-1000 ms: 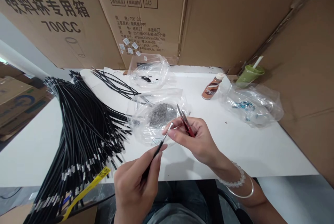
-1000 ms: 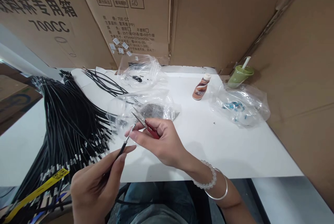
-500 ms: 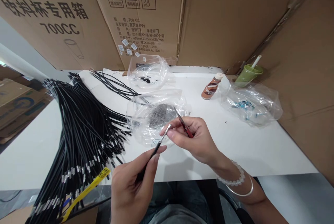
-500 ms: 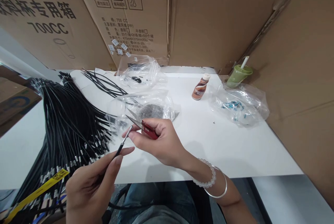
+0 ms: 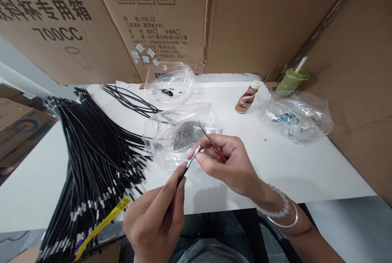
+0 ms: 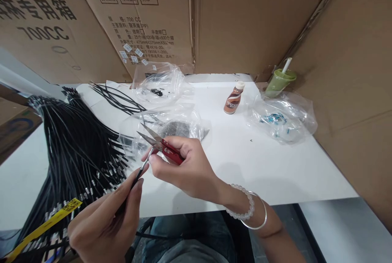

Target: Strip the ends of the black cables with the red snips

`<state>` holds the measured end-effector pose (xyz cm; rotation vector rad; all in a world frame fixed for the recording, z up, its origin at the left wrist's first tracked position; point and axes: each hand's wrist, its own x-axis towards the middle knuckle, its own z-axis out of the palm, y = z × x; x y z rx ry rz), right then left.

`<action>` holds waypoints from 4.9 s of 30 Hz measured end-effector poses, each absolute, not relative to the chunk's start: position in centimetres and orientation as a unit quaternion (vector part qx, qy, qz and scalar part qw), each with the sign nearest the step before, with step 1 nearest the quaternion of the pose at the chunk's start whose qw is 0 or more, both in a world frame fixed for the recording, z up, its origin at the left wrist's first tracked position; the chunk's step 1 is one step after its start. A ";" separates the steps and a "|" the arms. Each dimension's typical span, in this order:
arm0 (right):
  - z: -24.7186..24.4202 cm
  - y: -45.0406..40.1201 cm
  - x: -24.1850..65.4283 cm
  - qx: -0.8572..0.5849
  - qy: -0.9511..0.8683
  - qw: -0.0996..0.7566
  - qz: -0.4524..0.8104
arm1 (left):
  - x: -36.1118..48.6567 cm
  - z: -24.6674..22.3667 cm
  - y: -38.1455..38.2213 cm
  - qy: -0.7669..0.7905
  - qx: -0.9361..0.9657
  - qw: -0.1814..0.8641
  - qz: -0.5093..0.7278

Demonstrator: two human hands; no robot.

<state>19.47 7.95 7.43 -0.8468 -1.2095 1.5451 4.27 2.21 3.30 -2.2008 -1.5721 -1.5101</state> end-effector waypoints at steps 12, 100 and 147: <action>7.3 8.1 20.0 -0.334 -0.488 0.486 0.644 | 5.3 3.5 2.3 -0.527 -0.679 0.032 -0.510; 4.5 7.4 21.3 -0.435 -0.683 0.443 0.385 | 5.4 3.5 3.2 -0.599 -0.419 -0.446 -0.516; 5.9 7.7 21.9 -0.488 -0.813 0.306 0.079 | 5.0 2.9 2.6 -0.622 -0.506 -0.387 -0.455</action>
